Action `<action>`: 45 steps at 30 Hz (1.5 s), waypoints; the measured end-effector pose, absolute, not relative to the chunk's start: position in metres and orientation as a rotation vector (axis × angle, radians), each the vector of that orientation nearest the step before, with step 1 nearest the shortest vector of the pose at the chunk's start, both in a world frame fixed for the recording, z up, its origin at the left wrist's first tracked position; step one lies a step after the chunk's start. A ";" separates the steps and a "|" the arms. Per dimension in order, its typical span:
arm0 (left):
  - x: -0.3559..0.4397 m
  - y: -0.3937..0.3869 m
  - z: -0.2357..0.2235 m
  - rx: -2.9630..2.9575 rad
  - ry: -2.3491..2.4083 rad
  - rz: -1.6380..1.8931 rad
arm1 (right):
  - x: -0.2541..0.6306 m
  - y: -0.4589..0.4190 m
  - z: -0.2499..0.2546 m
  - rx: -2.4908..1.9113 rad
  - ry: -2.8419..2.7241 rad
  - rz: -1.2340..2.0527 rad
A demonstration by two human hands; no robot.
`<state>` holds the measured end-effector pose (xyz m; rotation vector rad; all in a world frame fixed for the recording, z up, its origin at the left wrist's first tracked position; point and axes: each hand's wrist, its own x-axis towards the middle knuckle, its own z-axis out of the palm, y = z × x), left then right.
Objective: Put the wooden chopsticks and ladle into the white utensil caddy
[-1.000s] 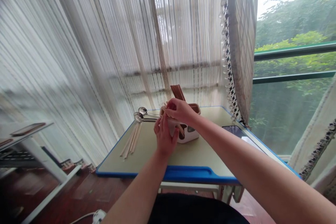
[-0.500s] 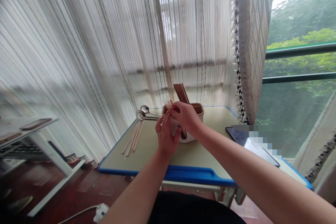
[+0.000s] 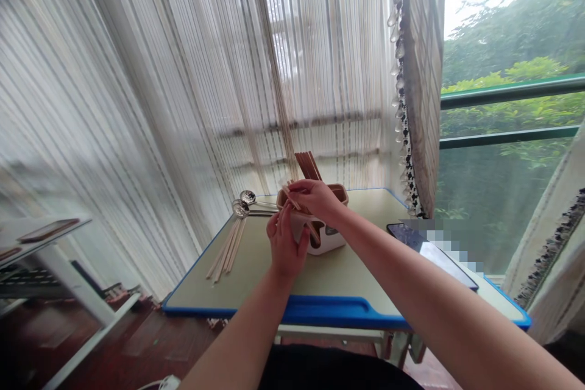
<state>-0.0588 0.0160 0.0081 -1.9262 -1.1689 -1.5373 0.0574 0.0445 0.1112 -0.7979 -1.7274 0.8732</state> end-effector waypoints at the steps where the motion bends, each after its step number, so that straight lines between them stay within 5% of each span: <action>1: -0.059 0.016 0.008 -1.931 -1.167 -1.537 | 0.057 0.043 0.110 -0.823 -1.740 0.808; 9: -0.059 0.016 0.008 -1.926 -1.183 -1.500 | 0.051 0.037 0.106 -1.023 -1.615 0.303; 23: -0.059 0.015 0.009 -1.824 -1.187 -1.586 | 0.048 0.023 0.109 -1.196 -1.786 0.262; 30: -0.064 0.015 0.005 -1.607 -1.309 -1.750 | 0.034 -0.005 0.104 -0.821 -1.709 -0.148; 37: -0.148 0.014 0.025 -1.412 -1.804 -1.662 | -0.012 -0.034 0.085 -0.545 -1.754 0.092; 45: -0.262 0.012 0.002 -1.573 -2.317 -1.598 | -0.098 0.020 0.028 -0.924 -2.069 0.380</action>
